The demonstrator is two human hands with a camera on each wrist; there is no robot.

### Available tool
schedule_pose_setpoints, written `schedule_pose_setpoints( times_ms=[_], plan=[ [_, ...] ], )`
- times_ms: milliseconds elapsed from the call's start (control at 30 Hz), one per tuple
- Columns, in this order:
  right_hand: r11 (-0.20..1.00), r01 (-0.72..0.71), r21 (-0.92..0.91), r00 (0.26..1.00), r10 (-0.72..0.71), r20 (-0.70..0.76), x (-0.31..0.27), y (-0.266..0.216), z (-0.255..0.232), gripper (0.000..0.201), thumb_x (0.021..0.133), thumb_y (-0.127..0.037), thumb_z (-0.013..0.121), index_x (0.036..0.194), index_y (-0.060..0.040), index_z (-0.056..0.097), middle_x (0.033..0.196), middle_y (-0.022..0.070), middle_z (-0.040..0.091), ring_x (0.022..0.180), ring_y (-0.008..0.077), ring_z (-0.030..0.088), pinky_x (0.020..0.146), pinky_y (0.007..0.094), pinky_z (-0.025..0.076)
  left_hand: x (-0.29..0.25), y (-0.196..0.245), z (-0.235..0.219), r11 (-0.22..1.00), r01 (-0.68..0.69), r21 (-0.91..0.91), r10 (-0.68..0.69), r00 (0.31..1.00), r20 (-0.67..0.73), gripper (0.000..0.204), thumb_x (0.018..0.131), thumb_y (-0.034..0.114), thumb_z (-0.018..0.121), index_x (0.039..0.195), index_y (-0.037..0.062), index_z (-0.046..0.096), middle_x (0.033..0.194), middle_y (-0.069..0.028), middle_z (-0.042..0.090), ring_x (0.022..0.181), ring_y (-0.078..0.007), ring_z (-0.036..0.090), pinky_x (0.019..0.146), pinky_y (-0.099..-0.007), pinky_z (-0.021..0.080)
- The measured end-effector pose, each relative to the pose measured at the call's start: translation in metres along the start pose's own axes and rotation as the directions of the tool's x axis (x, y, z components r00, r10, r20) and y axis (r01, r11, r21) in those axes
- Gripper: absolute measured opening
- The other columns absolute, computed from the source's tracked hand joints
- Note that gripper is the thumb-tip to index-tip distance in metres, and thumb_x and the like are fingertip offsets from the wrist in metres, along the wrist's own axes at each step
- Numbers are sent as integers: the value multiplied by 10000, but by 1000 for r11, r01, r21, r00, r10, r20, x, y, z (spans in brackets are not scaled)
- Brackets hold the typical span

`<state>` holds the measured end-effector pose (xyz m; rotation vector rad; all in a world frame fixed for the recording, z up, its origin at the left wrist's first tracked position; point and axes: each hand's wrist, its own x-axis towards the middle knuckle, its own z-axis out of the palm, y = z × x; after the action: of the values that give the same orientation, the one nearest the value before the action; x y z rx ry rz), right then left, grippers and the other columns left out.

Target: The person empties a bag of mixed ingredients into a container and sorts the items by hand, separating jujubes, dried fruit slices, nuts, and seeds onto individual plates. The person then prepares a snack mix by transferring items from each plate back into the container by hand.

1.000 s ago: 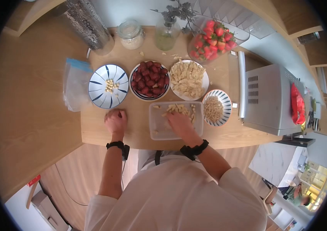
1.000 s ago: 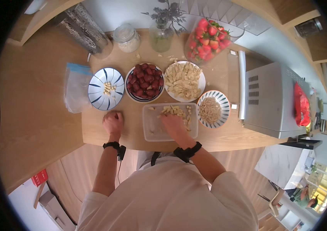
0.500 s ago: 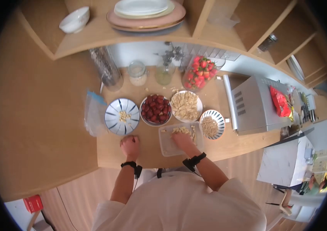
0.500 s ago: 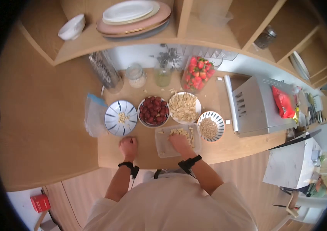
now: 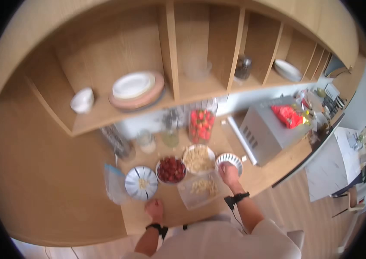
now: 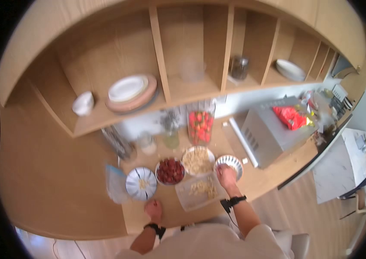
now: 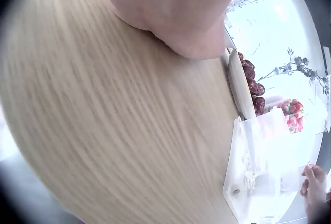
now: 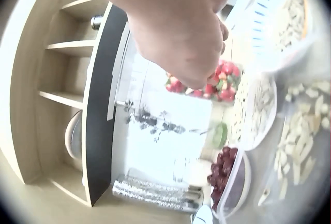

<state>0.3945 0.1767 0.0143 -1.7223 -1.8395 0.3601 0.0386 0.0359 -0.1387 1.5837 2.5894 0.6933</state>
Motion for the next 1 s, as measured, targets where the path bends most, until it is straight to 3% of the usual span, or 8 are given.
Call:
schedule_pose_setpoints(
  times_ms=[167,233,267,333,567,667,867,1000],
  plan=[
    [991,-132,32,991,130,41,-6,66,26,242,890,-279,610,933,-59,700,940,174,698,899,360,667,788,448,530,-2,3,-6,995,27,-94,-29,999,-20,271,778,270,601,575,93,575,630,-114,600,624,-334,596,575,-475,443],
    [988,156,19,982,-153,-109,-10,87,48,252,872,-288,631,924,-50,697,910,172,700,895,365,666,799,444,532,-3,-1,-5,992,48,-117,-48,999,6,269,769,257,606,563,90,562,613,-113,591,623,-332,592,559,-464,432],
    [987,157,25,982,-154,-112,-13,87,49,252,872,-288,631,924,-50,697,910,172,700,895,365,666,799,444,532,-3,-4,-3,993,3,-119,-5,1000,-23,262,762,248,616,565,88,552,620,-112,589,614,-333,586,561,-462,432],
    [988,-155,8,987,154,55,-30,57,20,269,853,-294,660,907,-32,690,876,170,699,890,363,667,792,431,534,-5,-7,-2,994,-42,-102,38,998,-45,255,762,246,618,571,89,551,626,-114,588,612,-335,585,561,-466,432],
    [955,-277,105,922,233,310,-57,66,11,315,860,-370,674,902,-58,677,812,158,696,802,344,677,716,440,531,-5,-11,-7,984,-94,-150,100,995,30,231,779,232,620,610,81,573,660,-124,606,630,-356,594,582,-480,452],
    [936,-240,256,908,124,399,-65,82,24,355,880,-386,640,868,-33,672,782,156,690,784,339,677,710,436,525,-2,1,-22,983,38,-181,-6,984,176,225,810,236,634,669,63,604,690,-125,637,649,-345,621,611,-452,486],
    [949,-177,261,856,18,516,-59,103,36,492,915,-499,561,866,-26,686,775,181,679,744,285,671,712,419,512,-5,23,-7,902,100,-420,-55,992,118,146,829,184,670,785,54,621,687,-124,634,649,-304,638,628,-405,510],
    [966,-159,201,690,-37,723,-48,108,27,618,947,-585,437,1017,-30,699,917,205,689,905,318,662,842,432,489,-7,101,-12,911,-107,-398,118,993,1,85,818,143,663,804,66,628,688,-122,633,651,-309,639,604,-402,507]
  ],
)
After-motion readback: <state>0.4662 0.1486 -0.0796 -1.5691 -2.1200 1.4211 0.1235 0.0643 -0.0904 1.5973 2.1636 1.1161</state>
